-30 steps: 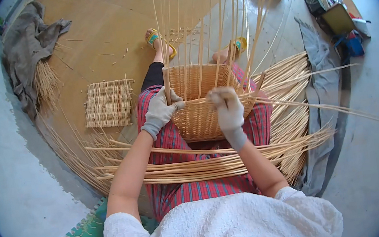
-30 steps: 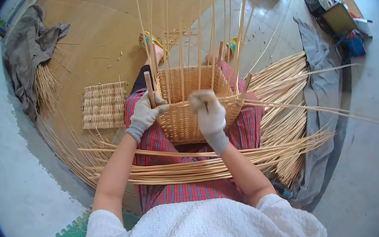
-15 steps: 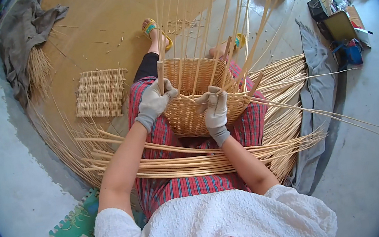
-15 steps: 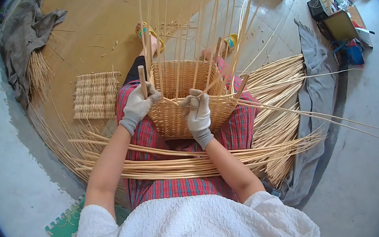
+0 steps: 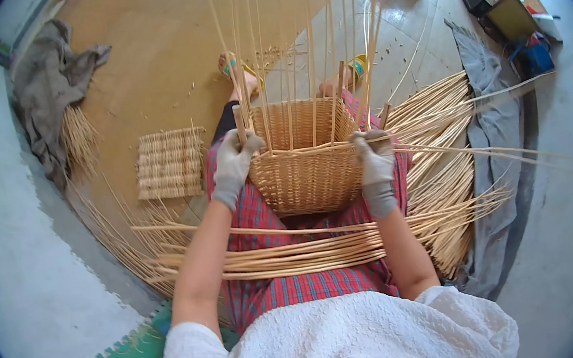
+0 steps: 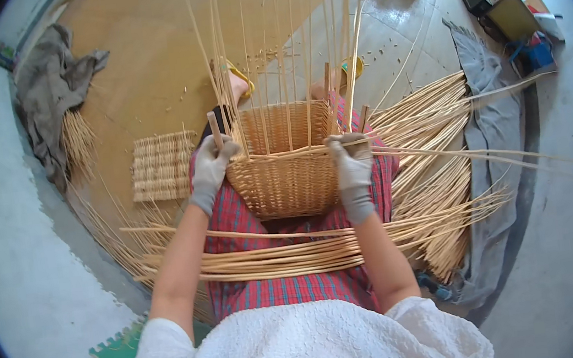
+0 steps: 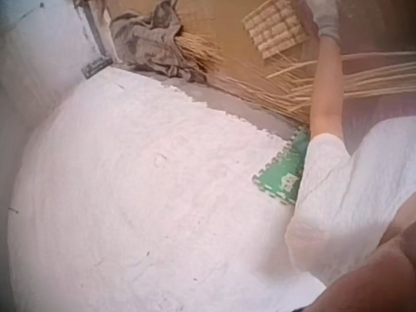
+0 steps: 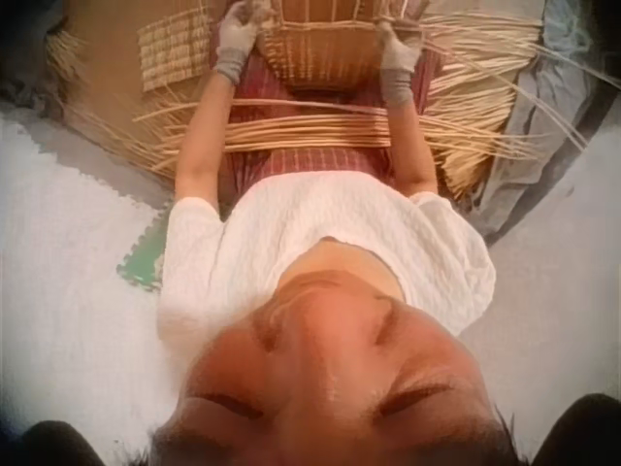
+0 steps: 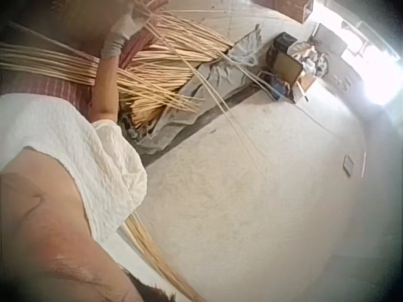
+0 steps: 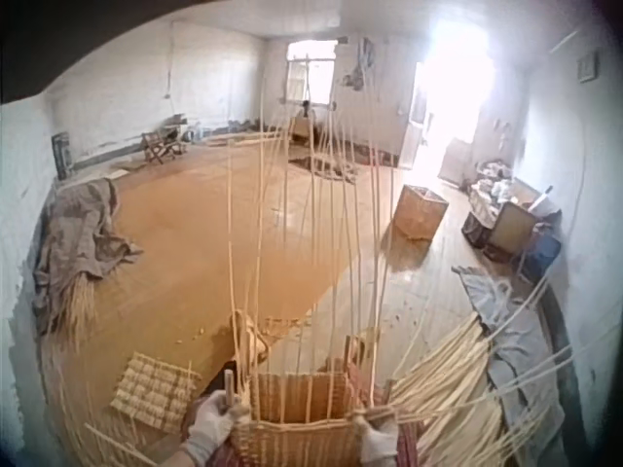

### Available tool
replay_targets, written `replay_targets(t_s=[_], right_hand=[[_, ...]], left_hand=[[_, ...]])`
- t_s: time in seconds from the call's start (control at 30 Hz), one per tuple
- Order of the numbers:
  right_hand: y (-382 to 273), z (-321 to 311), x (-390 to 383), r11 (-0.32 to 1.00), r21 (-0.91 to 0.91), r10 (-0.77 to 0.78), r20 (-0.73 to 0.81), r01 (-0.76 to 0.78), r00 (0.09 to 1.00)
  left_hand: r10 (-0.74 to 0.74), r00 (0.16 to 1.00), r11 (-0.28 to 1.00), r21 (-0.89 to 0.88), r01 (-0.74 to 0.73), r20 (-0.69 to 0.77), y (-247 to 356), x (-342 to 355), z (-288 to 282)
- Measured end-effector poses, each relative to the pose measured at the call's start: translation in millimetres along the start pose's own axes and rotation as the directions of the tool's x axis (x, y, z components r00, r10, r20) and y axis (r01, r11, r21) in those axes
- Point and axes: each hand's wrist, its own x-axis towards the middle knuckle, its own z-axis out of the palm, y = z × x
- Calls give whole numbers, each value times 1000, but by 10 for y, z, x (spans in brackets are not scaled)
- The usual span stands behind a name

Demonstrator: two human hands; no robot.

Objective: The person sits on the floor and weaves a basket using thin bamboo strips. They select strips from a pile, interlace them into the basket frame, and periodically tap the structure to tighten the weave.

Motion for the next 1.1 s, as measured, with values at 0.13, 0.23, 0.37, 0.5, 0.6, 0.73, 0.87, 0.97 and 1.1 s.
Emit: replay_targets(t_s=[0.13,0.23,0.37,0.5,0.6,0.73,0.87,0.97,1.1], right_hand=[[-3,-317,73,979,195,-56,-42,63,998],[-47,-299,8,988,91,-135,91,127,987],[-73,-329,156,993,65,-101,50,98,994],[-117,-264,93,996,39,-82,69,80,994],[-139,154,223,927,-13,-371,126,375,920],[-622,1241,713,198,-615,-607,535,763,588],[-661,1083,549,839,-415,-185,391,352,902],[153,-155,284,952,121,-294,101,282,950],[-61,-290,-75,996,46,-83,106,79,991]], left_hand=[[84,992,942,334,-47,-96,338,-209,425],[-39,996,648,761,-40,86,-91,-127,769],[-412,871,910,161,382,268,176,-23,772],[-353,905,918,274,286,238,177,-114,745],[-196,975,896,423,136,101,-67,-131,864],[-369,929,872,344,347,-1,97,-98,996],[-363,931,865,364,344,-17,37,-59,915],[-384,923,885,296,359,28,29,-65,963],[-480,877,864,-167,476,18,346,-166,1080]])
